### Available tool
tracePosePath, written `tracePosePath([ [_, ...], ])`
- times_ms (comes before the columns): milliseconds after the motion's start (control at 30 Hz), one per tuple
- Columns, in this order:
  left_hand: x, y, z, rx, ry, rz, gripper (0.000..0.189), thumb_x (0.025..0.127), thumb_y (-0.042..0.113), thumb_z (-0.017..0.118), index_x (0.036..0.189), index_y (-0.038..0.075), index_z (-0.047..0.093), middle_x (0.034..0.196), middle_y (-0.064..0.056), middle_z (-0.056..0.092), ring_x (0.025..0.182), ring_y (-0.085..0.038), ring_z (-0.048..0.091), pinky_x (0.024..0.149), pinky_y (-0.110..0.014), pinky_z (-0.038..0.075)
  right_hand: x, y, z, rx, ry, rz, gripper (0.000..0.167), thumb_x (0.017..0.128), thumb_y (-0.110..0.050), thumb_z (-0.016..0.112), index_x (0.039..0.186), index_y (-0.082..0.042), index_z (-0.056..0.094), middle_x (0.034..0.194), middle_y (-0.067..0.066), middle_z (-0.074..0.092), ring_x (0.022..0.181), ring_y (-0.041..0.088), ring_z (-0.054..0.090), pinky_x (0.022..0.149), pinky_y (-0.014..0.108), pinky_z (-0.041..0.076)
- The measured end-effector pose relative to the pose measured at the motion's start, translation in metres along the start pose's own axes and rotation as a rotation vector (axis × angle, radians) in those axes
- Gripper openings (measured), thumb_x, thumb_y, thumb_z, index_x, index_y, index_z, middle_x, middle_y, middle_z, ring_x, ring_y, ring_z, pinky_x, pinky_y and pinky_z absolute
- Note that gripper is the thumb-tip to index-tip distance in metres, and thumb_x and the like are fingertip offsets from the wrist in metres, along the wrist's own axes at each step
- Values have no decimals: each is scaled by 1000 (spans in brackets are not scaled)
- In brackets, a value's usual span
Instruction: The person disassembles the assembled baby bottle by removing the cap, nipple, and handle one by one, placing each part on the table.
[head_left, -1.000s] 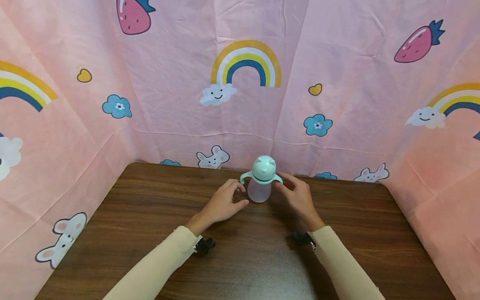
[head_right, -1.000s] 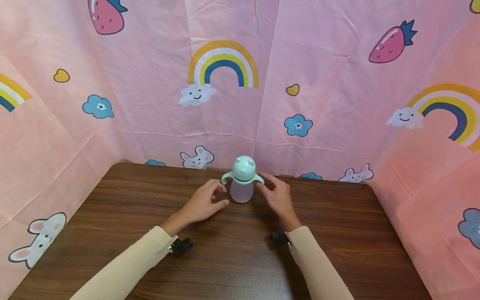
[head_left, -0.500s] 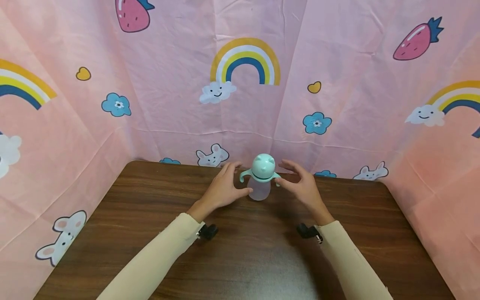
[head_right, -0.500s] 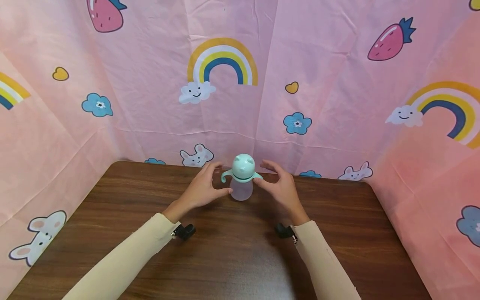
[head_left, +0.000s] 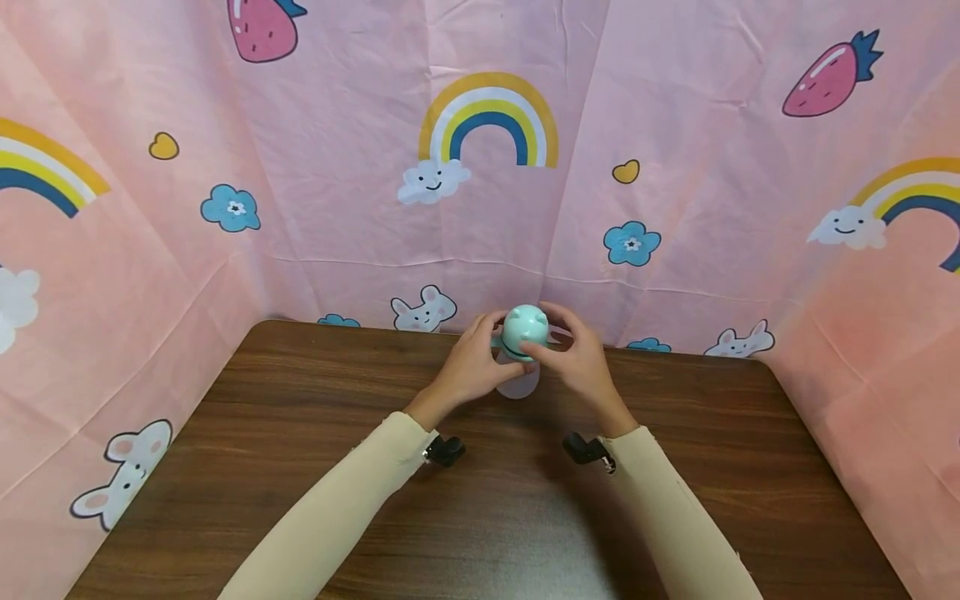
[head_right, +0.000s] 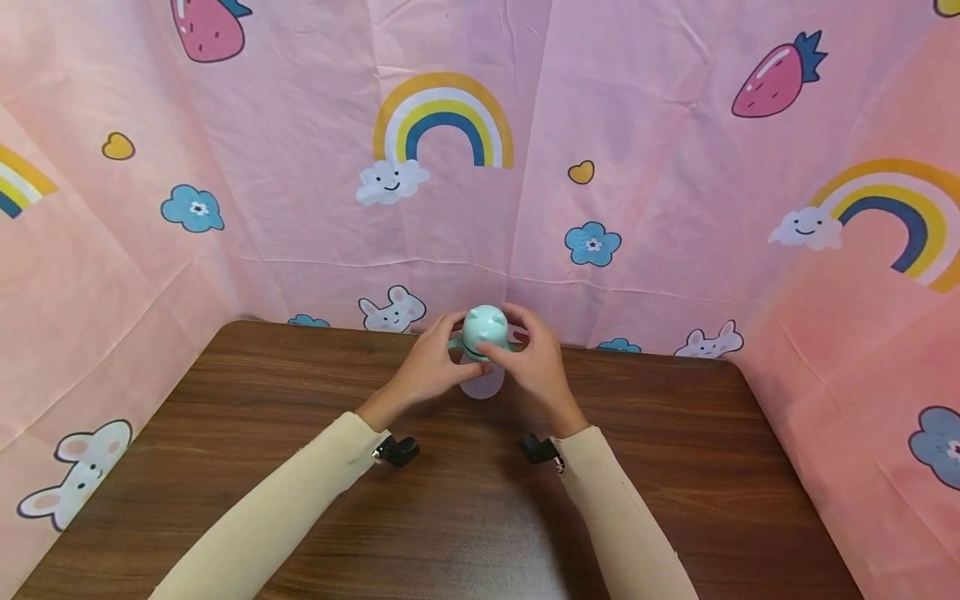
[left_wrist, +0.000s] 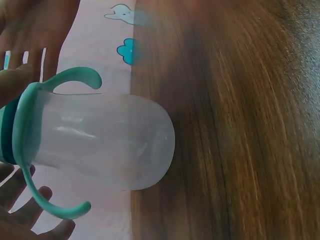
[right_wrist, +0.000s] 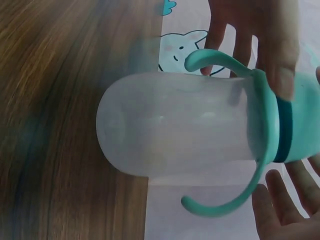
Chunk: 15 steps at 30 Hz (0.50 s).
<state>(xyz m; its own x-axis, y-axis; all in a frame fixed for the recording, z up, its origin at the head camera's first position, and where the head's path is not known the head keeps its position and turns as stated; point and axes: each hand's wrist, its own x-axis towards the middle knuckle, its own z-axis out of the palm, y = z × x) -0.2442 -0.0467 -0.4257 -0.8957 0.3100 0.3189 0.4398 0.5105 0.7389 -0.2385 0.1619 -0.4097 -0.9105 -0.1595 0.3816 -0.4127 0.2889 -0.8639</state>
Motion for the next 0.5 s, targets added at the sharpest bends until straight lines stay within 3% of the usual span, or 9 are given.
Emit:
tracePosePath([
  [133, 4, -1, 5, 9, 21, -6, 88, 88, 36, 96, 157, 4, 51, 145, -16, 60, 132, -34, 60, 105, -53, 53, 3, 1, 4, 8, 4, 7, 69, 93, -8, 90, 152, 6, 58, 144, 20, 66, 134, 35, 61, 114, 54, 50],
  [500, 6, -4, 11, -16, 19, -20, 83, 93, 30, 91, 158, -1, 50, 149, -20, 60, 134, -39, 61, 111, -57, 50, 4, 4, 12, -1, 14, 24, 69, 92, -15, 93, 151, -2, 62, 143, 15, 68, 130, 33, 64, 112, 54, 51],
])
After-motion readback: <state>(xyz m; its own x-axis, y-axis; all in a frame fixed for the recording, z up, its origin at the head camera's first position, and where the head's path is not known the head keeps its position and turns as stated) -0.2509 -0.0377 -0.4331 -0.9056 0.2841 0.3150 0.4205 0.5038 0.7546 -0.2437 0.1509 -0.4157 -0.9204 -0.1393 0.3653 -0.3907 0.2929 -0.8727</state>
